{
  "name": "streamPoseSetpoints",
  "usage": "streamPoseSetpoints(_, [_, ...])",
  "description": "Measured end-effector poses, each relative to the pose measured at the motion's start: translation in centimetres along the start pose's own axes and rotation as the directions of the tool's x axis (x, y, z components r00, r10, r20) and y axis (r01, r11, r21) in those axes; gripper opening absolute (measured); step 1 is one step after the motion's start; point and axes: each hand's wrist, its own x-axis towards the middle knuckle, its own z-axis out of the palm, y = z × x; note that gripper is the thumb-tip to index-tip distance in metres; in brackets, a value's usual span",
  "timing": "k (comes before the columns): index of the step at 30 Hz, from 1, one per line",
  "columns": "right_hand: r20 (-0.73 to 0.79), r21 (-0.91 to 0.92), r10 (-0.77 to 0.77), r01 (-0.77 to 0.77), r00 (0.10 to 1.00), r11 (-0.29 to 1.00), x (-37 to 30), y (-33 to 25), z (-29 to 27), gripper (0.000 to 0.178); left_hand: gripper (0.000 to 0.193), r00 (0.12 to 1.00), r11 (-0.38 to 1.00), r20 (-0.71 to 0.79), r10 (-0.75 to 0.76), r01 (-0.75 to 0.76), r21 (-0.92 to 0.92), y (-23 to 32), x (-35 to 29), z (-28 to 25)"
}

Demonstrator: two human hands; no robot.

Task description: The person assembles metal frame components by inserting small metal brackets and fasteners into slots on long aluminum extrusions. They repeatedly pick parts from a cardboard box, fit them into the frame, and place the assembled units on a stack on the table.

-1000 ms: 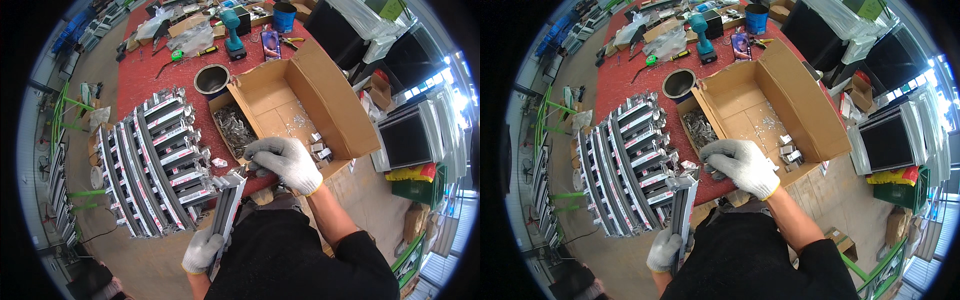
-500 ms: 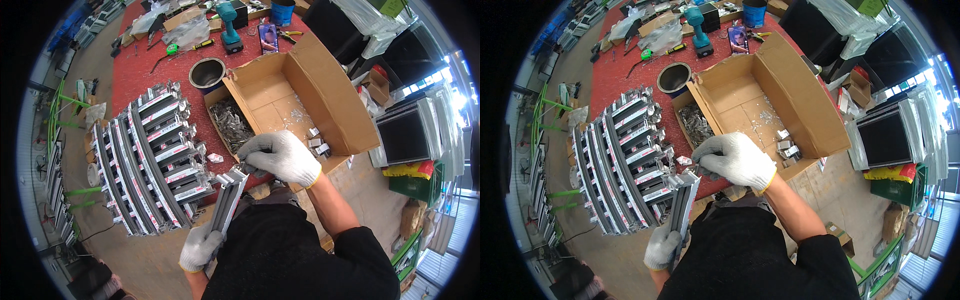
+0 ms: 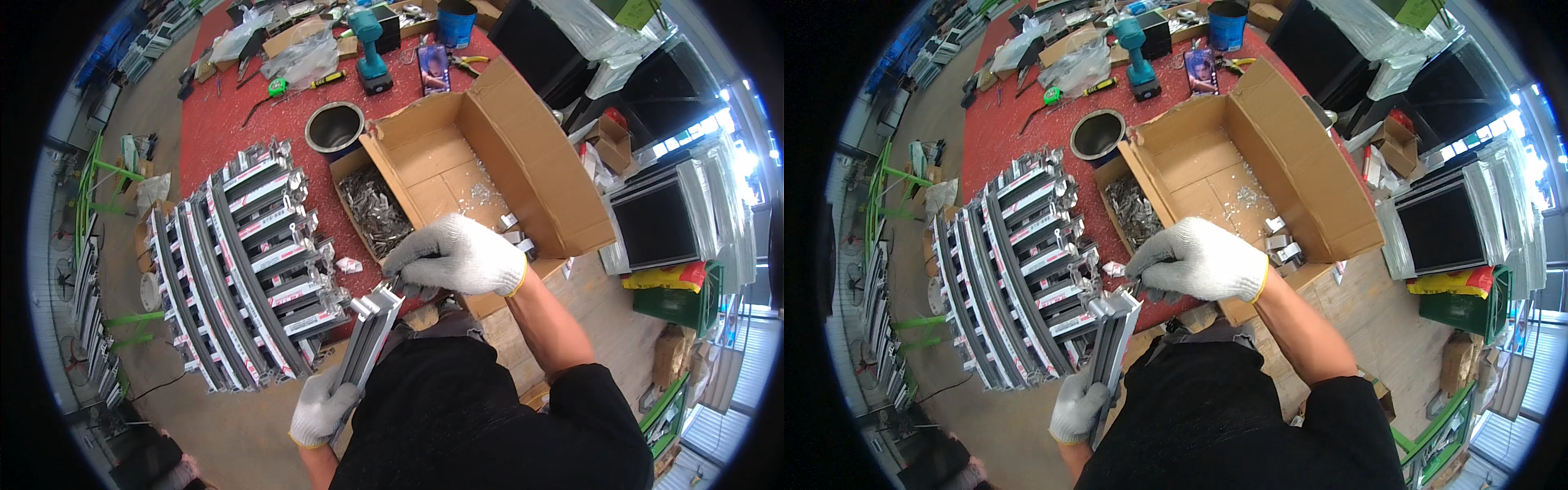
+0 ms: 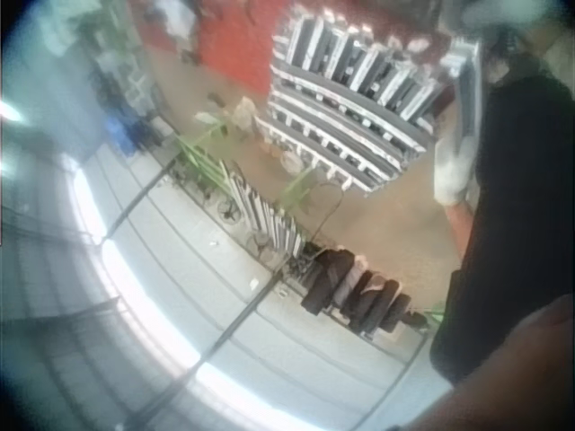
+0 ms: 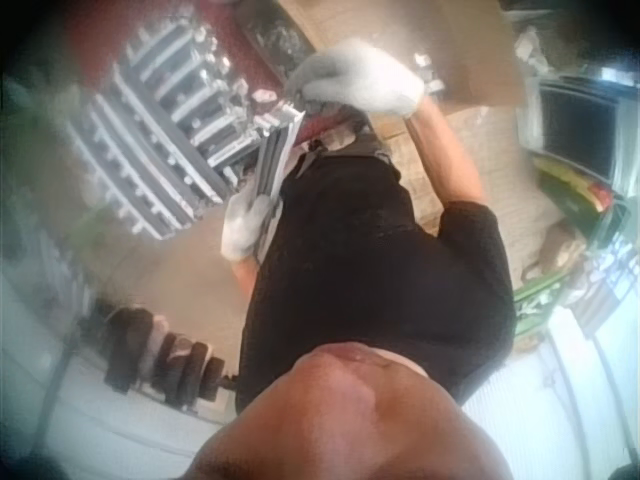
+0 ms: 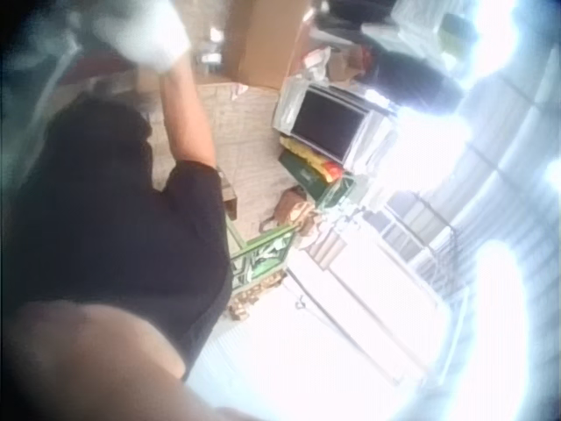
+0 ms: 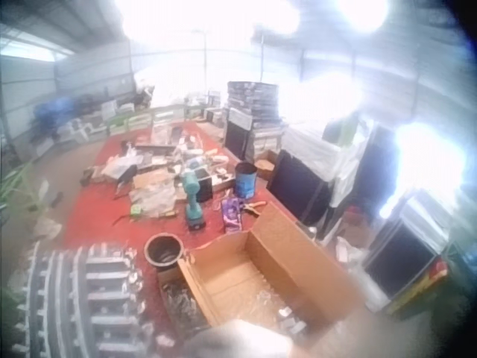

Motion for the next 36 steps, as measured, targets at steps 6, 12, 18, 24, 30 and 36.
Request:
streamPoseSetpoints(6, [0.132,0.383,0.022,-0.072,0.991,0.921,0.9,2.5,0.2,0.034,0.042,0.999,0.996,0.027,0.037,-0.034,-0.081,-0.7,-0.1,0.0])
streamPoseSetpoints(12, [0.120,0.751,-0.049,-0.058,0.992,0.657,2.3,6.1,4.1,0.037,0.043,0.999,0.999,0.032,-0.015,0.016,-0.035,-0.1,-0.1,-0.4])
streamPoseSetpoints(18, [0.084,0.843,-0.060,-0.039,0.995,0.537,2.4,6.5,6.4,0.056,0.046,0.996,0.994,0.060,-0.063,0.068,-0.086,1.2,-0.5,-0.7])
streamPoseSetpoints(24, [0.053,0.860,0.079,-0.086,0.995,0.504,1.9,4.8,11.2,0.069,0.054,0.997,0.994,0.076,-0.015,0.023,-0.105,2.8,0.5,-2.0])
streamPoseSetpoints(30, [-0.004,0.245,0.239,-0.231,0.971,0.942,1.8,2.6,13.8,0.039,0.053,0.997,0.948,-0.070,0.011,-0.033,-0.317,5.1,2.1,-4.6])
streamPoseSetpoints(36, [0.025,-0.004,-0.015,0.015,1.000,1.000,3.6,0.9,17.2,0.037,0.069,0.982,0.838,-0.187,0.017,-0.116,-0.533,5.5,6.4,-6.6])
